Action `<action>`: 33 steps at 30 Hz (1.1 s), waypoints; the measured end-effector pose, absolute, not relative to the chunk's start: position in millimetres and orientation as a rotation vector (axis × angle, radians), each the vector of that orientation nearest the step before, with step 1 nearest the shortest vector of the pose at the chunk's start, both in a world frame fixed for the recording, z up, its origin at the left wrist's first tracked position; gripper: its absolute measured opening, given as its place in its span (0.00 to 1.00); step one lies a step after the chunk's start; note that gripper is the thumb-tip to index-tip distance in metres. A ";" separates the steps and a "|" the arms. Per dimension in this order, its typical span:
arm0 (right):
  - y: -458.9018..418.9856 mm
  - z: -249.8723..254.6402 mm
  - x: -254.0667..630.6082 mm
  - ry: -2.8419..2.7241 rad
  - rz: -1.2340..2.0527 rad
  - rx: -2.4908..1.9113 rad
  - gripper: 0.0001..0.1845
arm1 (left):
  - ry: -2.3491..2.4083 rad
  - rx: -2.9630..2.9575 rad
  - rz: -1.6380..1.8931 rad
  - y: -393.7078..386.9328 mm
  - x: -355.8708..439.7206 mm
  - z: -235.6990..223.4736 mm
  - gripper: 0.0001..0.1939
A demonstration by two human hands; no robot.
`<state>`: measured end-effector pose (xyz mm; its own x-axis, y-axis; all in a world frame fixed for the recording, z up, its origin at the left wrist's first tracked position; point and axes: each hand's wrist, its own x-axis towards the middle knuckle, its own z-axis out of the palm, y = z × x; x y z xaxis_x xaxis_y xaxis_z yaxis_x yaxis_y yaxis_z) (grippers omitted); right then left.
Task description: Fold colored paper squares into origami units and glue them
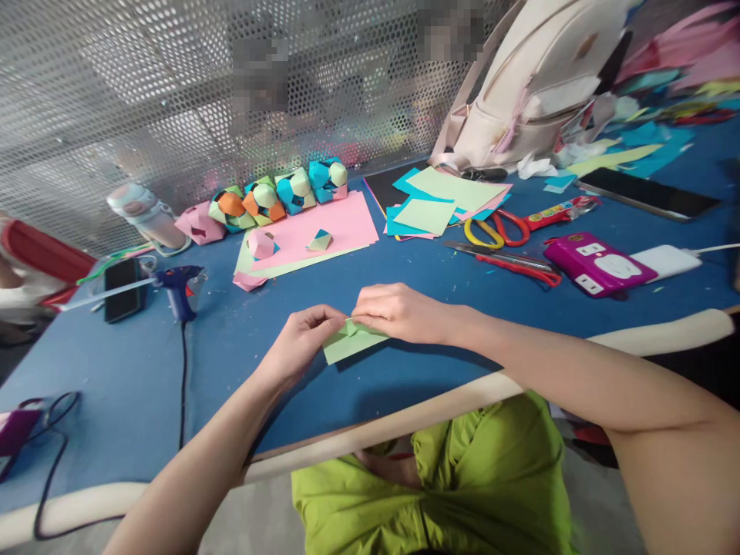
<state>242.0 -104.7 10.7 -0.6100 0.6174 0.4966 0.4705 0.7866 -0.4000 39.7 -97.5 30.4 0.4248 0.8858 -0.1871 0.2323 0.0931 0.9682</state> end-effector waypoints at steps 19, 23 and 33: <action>-107.3 13.5 241.0 -2.326 0.312 -0.852 0.14 | 1.102 1.572 0.664 -100.6 41.1 32.6 0.09; -105.8 11.2 242.1 -2.350 0.168 -0.779 0.15 | 1.089 1.571 0.667 -100.6 40.7 31.0 0.08; -108.5 15.6 241.3 -2.422 -0.163 -0.666 0.17 | 1.151 1.685 0.600 -101.2 42.2 31.2 0.07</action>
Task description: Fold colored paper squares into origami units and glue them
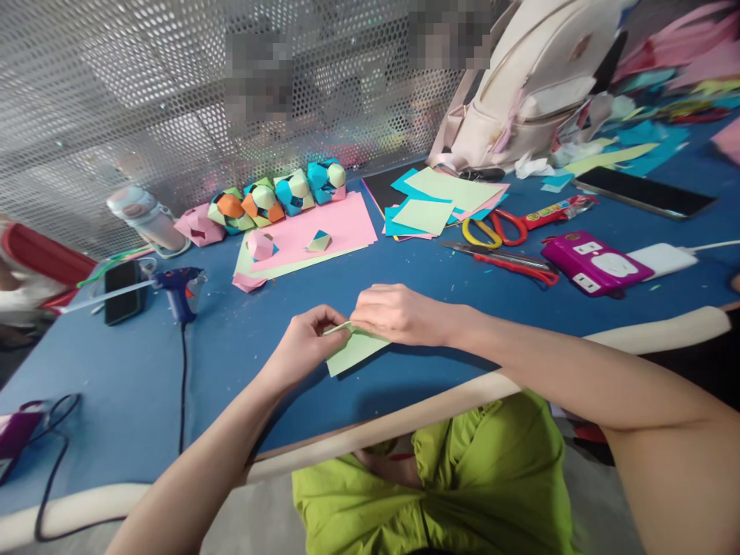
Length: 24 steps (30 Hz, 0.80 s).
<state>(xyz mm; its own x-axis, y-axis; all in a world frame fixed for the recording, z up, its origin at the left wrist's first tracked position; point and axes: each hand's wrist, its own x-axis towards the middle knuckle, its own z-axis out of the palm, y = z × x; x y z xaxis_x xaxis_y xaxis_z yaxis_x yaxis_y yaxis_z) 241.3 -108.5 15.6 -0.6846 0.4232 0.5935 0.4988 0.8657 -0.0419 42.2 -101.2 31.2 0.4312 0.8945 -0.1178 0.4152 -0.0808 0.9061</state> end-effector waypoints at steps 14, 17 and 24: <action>-112.9 17.9 239.0 -2.499 -0.135 -0.716 0.18 | 1.191 1.771 0.581 -105.7 44.1 33.0 0.05; -111.3 17.7 241.7 -2.471 -0.123 -0.736 0.18 | 1.159 1.738 0.598 -104.8 41.9 35.9 0.07; -108.3 21.2 246.5 -2.586 -0.201 -0.672 0.18 | 1.130 1.758 0.581 -105.1 39.6 38.3 0.09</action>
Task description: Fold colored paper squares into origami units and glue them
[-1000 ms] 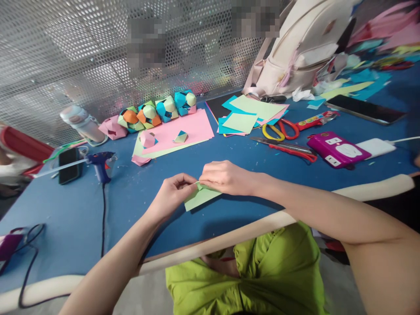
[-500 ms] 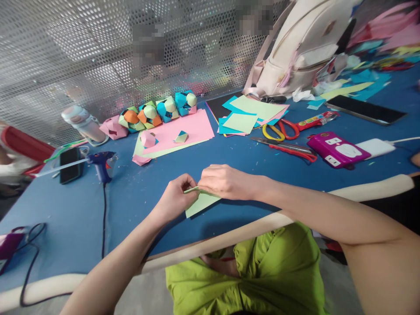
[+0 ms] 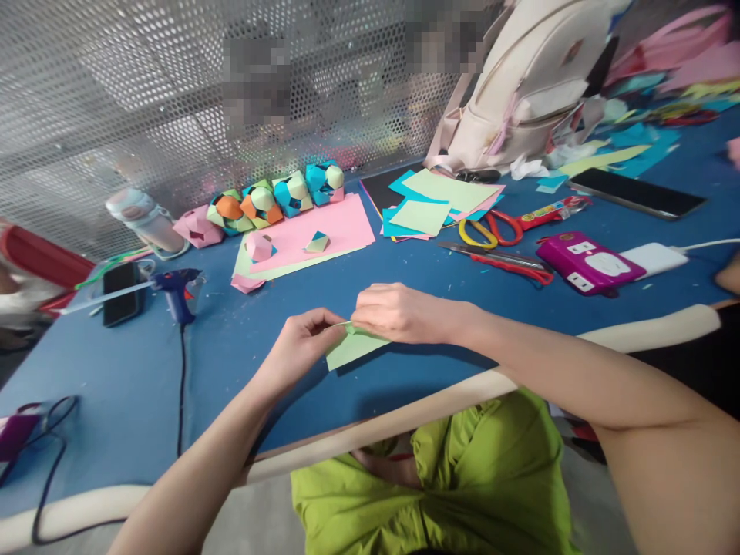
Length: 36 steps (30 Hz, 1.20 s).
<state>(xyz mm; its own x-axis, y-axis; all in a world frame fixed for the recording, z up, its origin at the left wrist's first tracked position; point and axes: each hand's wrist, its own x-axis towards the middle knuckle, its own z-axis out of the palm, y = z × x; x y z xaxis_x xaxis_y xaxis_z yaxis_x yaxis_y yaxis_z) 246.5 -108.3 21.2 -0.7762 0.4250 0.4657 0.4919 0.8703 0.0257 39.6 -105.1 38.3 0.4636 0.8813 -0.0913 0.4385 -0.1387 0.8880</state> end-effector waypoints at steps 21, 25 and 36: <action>-112.1 18.9 238.5 -2.530 -0.042 -0.737 0.17 | 1.123 2.066 0.693 -104.6 39.5 25.1 0.04; -110.0 18.2 240.1 -2.457 0.024 -0.870 0.14 | 1.176 2.017 0.749 -104.2 41.1 25.6 0.05; -113.4 18.8 235.1 -2.508 0.020 -0.919 0.12 | 1.295 2.201 0.676 -109.5 46.8 27.7 0.04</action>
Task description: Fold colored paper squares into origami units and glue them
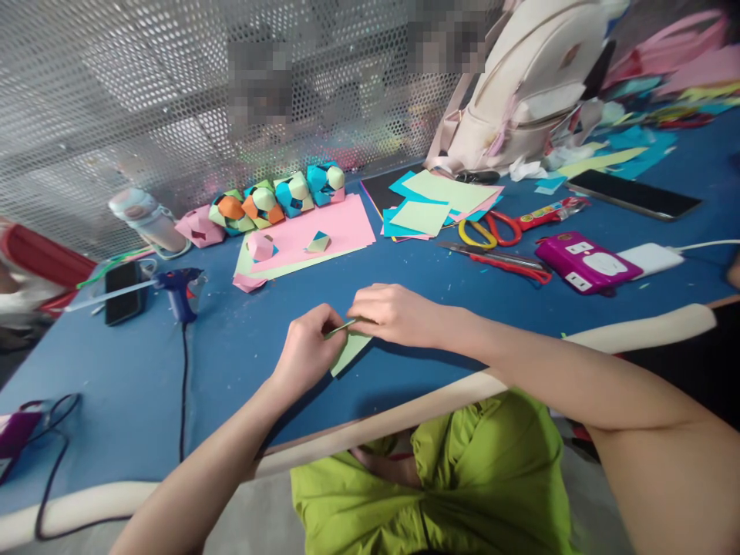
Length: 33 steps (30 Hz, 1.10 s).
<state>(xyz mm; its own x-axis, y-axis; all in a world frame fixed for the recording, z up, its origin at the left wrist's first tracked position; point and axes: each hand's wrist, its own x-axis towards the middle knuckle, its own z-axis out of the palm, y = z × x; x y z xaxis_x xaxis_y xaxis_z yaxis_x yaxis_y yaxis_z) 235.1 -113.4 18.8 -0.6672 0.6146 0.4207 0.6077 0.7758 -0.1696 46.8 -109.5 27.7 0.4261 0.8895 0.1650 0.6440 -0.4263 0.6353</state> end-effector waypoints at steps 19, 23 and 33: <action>-120.6 21.6 209.9 -1.858 0.622 -1.216 0.07 | 1.364 1.566 1.115 -93.5 48.4 19.9 0.10; -114.9 13.6 209.5 -1.851 0.462 -1.197 0.04 | 1.256 1.337 1.084 -95.1 52.6 17.8 0.13; -111.5 10.2 211.1 -1.796 0.452 -0.945 0.05 | 1.125 1.173 1.040 -98.1 53.1 19.3 0.11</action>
<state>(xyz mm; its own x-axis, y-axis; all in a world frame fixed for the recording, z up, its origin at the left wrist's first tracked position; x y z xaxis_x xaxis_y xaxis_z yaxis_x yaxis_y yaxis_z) 211.1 -111.5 10.2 -0.1792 0.7737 0.6077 0.3939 0.6225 -0.6763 53.1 -98.1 19.3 0.1480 0.9836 -0.1036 -0.0258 0.1085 0.9938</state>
